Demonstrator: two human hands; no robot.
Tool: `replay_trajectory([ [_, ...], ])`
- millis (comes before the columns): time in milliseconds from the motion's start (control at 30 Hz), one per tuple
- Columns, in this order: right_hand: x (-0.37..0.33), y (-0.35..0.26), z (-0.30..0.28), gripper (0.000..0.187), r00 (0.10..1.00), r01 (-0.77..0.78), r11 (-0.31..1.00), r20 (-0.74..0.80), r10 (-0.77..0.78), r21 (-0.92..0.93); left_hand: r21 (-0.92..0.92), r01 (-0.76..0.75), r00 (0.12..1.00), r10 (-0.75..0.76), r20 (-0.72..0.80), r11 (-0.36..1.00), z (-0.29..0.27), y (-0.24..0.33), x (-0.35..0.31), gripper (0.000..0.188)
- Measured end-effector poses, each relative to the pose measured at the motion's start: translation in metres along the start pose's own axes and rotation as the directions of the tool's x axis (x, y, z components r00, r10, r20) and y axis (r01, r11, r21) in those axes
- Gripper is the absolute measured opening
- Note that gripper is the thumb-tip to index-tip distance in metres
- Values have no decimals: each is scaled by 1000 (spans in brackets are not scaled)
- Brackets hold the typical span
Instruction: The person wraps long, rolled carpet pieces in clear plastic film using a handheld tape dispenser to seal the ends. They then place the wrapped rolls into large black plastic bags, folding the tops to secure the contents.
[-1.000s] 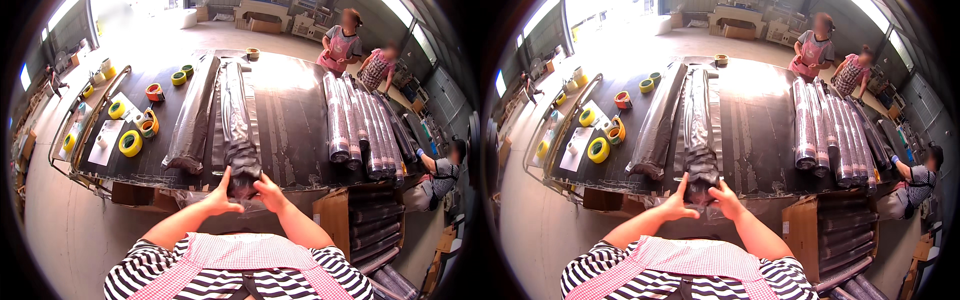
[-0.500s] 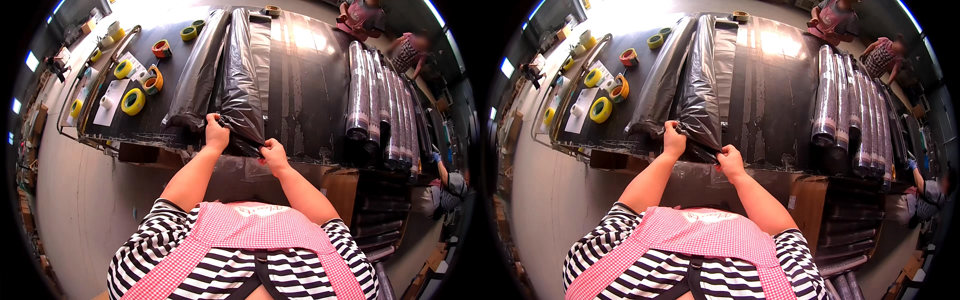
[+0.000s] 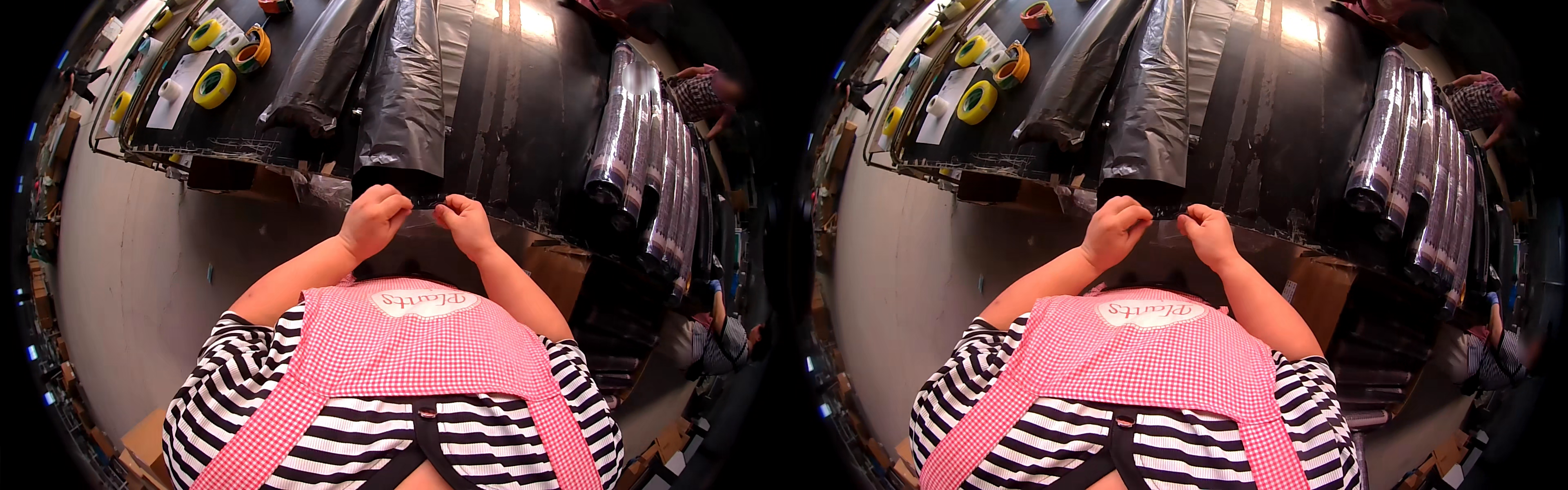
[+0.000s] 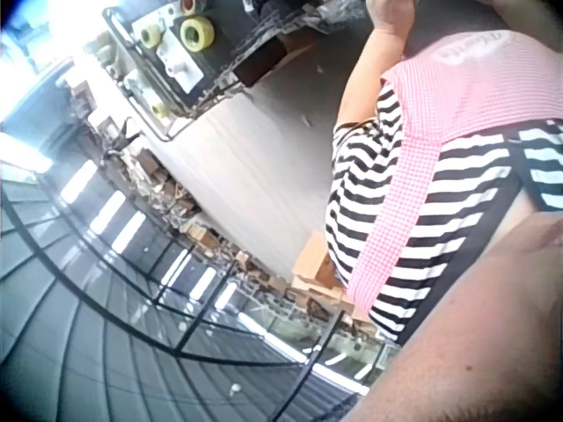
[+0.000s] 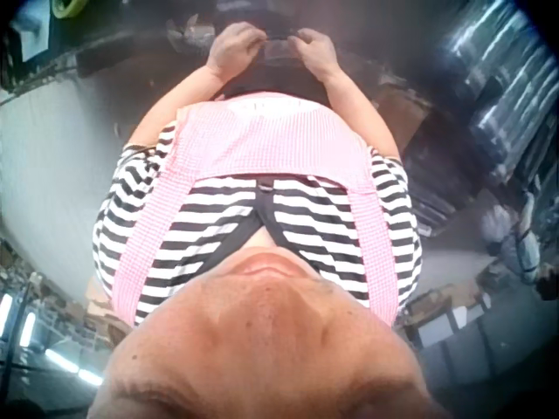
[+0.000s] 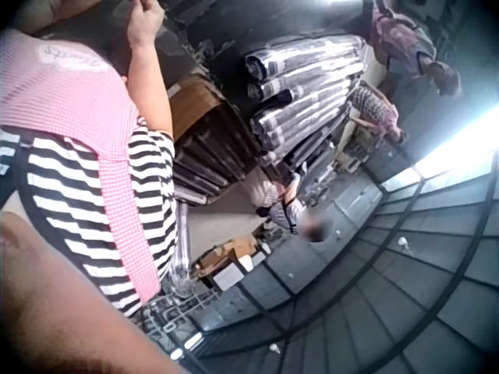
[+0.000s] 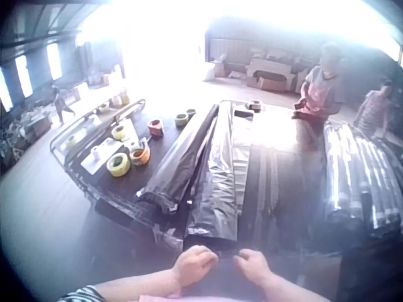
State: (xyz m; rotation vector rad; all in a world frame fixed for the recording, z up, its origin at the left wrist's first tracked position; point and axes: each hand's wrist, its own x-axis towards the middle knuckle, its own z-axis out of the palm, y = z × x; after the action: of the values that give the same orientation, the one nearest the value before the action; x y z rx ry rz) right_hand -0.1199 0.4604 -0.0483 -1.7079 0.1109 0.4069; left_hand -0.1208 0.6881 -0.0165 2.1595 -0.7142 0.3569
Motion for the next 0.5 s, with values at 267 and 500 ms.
replay_trajectory([
  [267,-5,-14,2,12,934,344,849,54,-353,-402,-62,30,1000,-30,-4,998,41,6,19,21],
  [500,-9,-35,2,13,923,367,837,47,-382,-406,-68,75,997,-74,21,995,41,5,23,22],
])
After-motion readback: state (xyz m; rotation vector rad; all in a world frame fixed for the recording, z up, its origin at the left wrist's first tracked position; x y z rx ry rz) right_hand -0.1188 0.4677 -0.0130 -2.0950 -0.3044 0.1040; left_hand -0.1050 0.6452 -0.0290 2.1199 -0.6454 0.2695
